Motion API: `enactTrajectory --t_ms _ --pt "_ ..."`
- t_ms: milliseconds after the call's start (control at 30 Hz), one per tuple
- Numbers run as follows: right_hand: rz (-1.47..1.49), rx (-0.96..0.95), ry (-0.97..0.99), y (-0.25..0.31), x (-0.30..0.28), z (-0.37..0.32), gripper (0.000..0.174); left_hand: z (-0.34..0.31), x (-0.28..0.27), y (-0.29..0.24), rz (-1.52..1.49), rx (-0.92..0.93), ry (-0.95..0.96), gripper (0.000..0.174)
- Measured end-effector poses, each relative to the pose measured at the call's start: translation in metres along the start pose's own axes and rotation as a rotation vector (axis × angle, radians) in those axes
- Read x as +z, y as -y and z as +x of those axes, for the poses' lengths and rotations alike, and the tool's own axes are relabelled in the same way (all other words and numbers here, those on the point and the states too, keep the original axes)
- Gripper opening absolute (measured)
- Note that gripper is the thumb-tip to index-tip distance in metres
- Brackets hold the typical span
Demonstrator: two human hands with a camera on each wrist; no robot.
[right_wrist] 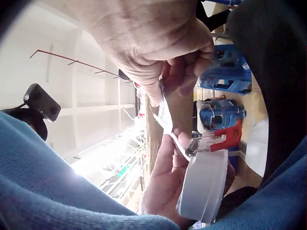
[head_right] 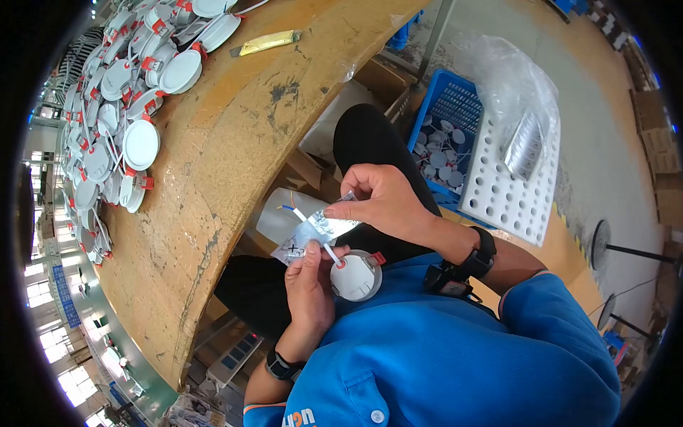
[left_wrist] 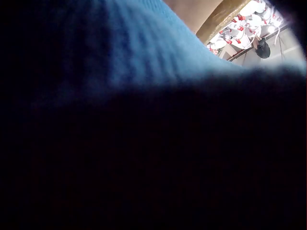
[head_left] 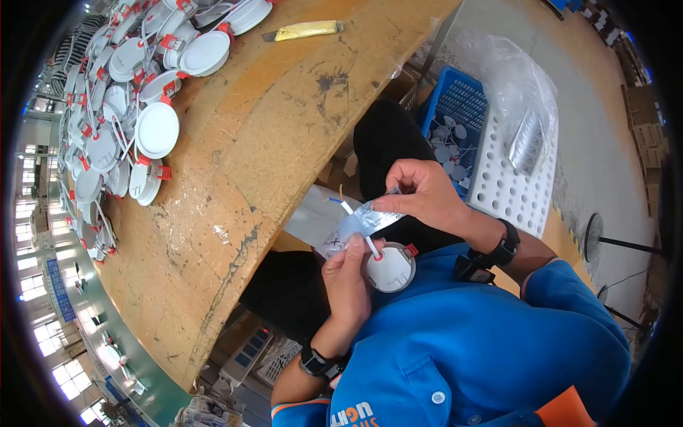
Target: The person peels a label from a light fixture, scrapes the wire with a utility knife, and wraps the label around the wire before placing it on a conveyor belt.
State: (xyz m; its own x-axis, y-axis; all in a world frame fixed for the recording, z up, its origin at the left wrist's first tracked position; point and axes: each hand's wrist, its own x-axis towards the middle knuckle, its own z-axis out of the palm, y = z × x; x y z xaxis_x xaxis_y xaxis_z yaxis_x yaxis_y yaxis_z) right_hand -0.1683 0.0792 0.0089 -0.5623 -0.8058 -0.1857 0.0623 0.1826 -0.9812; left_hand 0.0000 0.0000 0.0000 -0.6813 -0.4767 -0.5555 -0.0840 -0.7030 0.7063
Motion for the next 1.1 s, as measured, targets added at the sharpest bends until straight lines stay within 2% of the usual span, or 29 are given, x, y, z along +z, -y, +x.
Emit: enactTrajectory --t_ms 267,367,467,500,567,667,767,900,933,1033,1100 --pt "-0.001 0.020 0.052 0.005 -0.008 0.004 0.019 -0.003 0.004 -0.006 -0.067 0.031 0.086 0.024" --pt "-0.133 0.000 0.126 -0.003 -0.017 0.013 0.024 -0.006 0.007 -0.009 -0.024 0.025 0.134 0.023" --pt "-0.365 -0.140 -0.047 0.002 -0.019 0.016 0.025 -0.003 0.000 -0.005 -0.067 0.012 0.150 0.026" --pt "-0.588 -0.288 -0.186 -0.002 -0.024 0.022 0.023 -0.005 0.002 -0.008 -0.043 0.014 0.162 0.025" --pt "-0.278 -0.131 -0.130 -0.002 -0.035 0.024 0.022 -0.011 0.006 -0.013 0.000 0.017 0.181 0.023" --pt "0.159 -0.028 0.174 0.036 -0.032 0.014 0.020 -0.006 0.003 -0.011 -0.016 0.020 0.213 0.023" --pt "-0.201 -0.254 0.417 0.050 -0.029 0.013 0.022 -0.007 0.007 -0.011 -0.008 0.011 0.187 0.021" --pt "-0.412 -0.404 0.365 0.045 -0.016 0.007 0.019 -0.009 0.009 -0.012 -0.003 0.019 0.108 0.017" --pt "-0.338 -0.313 0.375 0.043 -0.013 0.006 0.013 -0.008 0.008 -0.010 -0.004 0.023 0.089 0.017" --pt "-0.641 -0.497 0.195 0.040 -0.005 -0.005 0.009 -0.002 0.004 -0.004 0.018 0.041 0.023 0.015" --pt "-0.867 -0.716 0.147 0.043 0.009 -0.018 0.008 0.002 -0.003 0.004 0.019 0.071 -0.028 0.013"
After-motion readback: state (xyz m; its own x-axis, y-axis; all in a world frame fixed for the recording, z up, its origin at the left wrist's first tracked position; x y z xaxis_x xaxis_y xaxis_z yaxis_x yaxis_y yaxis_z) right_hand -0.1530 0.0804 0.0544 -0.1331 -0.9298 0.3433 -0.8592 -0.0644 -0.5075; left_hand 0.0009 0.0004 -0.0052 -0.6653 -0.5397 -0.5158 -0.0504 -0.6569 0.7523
